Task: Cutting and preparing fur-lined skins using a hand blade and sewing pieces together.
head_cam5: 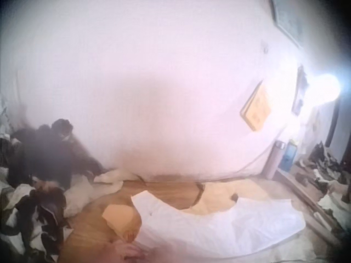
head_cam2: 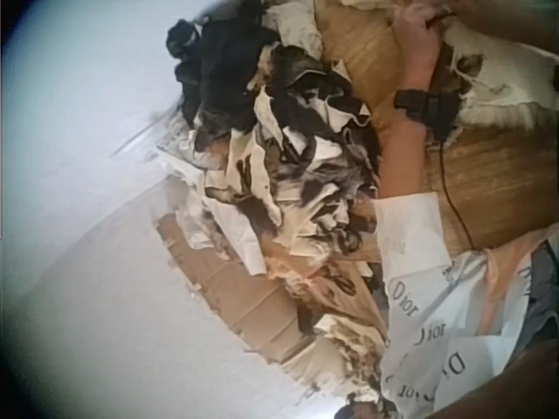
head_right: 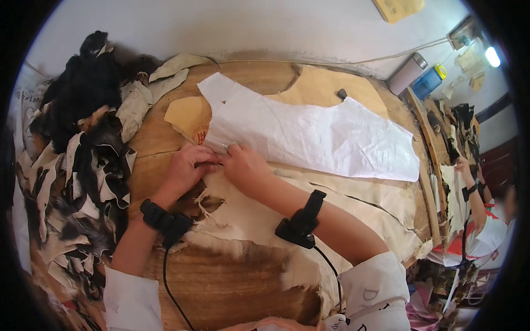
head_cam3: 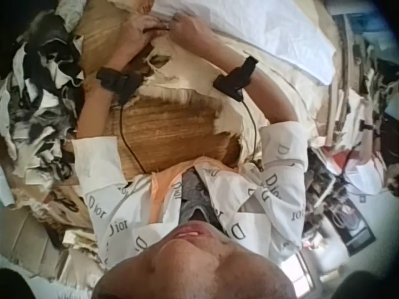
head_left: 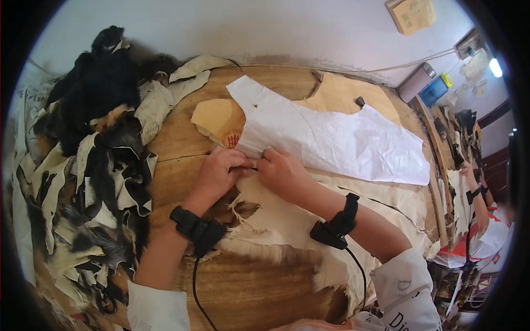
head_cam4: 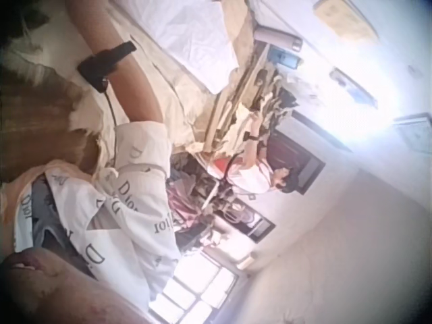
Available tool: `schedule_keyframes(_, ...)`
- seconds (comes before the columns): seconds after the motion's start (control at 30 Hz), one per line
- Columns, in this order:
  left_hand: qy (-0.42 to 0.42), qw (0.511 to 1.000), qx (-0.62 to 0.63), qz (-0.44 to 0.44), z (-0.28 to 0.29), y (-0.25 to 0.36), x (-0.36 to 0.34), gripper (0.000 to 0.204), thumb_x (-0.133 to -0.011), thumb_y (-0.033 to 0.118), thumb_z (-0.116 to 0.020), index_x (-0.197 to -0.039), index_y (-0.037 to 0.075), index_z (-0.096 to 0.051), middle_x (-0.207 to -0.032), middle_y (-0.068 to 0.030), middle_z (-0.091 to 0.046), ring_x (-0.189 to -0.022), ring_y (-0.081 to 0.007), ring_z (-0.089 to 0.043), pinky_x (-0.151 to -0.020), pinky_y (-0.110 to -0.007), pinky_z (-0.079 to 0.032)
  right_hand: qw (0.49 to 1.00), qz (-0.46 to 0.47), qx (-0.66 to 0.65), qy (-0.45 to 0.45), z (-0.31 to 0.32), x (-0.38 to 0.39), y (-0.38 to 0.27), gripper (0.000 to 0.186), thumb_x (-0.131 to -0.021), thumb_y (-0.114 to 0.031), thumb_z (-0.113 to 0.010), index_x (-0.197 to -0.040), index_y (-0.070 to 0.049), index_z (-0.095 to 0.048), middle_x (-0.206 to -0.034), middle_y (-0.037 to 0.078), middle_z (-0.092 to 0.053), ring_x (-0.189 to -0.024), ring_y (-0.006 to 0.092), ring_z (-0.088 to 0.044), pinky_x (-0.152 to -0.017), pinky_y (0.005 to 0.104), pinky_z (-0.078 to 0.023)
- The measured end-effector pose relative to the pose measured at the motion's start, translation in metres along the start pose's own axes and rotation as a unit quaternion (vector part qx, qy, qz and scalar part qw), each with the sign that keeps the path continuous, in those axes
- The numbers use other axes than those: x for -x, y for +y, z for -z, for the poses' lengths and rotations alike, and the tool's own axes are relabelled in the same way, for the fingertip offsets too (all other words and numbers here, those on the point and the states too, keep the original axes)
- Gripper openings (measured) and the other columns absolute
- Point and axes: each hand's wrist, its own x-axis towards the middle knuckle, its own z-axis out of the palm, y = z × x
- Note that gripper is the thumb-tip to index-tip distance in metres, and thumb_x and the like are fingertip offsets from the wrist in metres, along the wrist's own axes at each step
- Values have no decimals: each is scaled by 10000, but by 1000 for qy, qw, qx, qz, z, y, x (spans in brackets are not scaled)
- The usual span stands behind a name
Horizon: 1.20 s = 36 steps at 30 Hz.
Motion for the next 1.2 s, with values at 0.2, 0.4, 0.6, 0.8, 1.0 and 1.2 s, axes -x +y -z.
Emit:
schedule_keyframes(0.2,20,1000,1,22,-8,2,-4,144,-643,48,-703,-784,71,-684,-818,-49,-643,-791,-265,-554,-728,-343,-456,997,27,-69,16,0,4,13,68,-705,-78,-614,-741,-35,-575,-762,106,-507,-720,267,-551,-647,367,-476)
schedule_keyframes(0.4,27,999,-25,22,-9,2,-7,112,-669,28,-670,-776,58,-676,-816,-55,-647,-802,-249,-569,-744,-323,-457,987,8,-147,62,0,4,8,156,-732,-90,-623,-824,-17,-519,-808,123,-488,-758,302,-508,-692,383,-433)
schedule_keyframes(0.6,-2,998,-66,-3,-5,-2,-7,175,-664,20,-650,-824,75,-695,-819,-47,-643,-792,-250,-554,-737,-326,-457,992,4,-112,53,-17,4,11,97,-748,-37,-577,-781,-8,-491,-801,150,-469,-763,334,-473,-710,404,-399)
schedule_keyframes(0.8,-39,993,-113,-17,2,6,-9,213,-642,27,-666,-832,112,-715,-826,-27,-639,-802,-239,-552,-734,-327,-459,981,-18,-171,87,-19,5,10,103,-725,-36,-539,-797,16,-488,-745,123,-441,-777,306,-435,-697,385,-381)
schedule_keyframes(1.0,1,995,-103,11,-4,9,-12,182,-618,32,-681,-772,122,-717,-800,-18,-643,-774,-231,-543,-722,-337,-455,959,-77,-266,61,11,-3,22,194,-771,-48,-563,-947,3,-502,-810,181,-571,-779,390,-543,-689,440,-429)
schedule_keyframes(1.2,38,993,-116,-6,-3,6,-8,164,-599,14,-692,-726,118,-705,-784,-4,-652,-755,-210,-541,-690,-320,-451,950,-150,-276,3,27,-4,29,218,-757,-42,-605,-964,-26,-540,-779,172,-611,-729,365,-588,-655,427,-453)
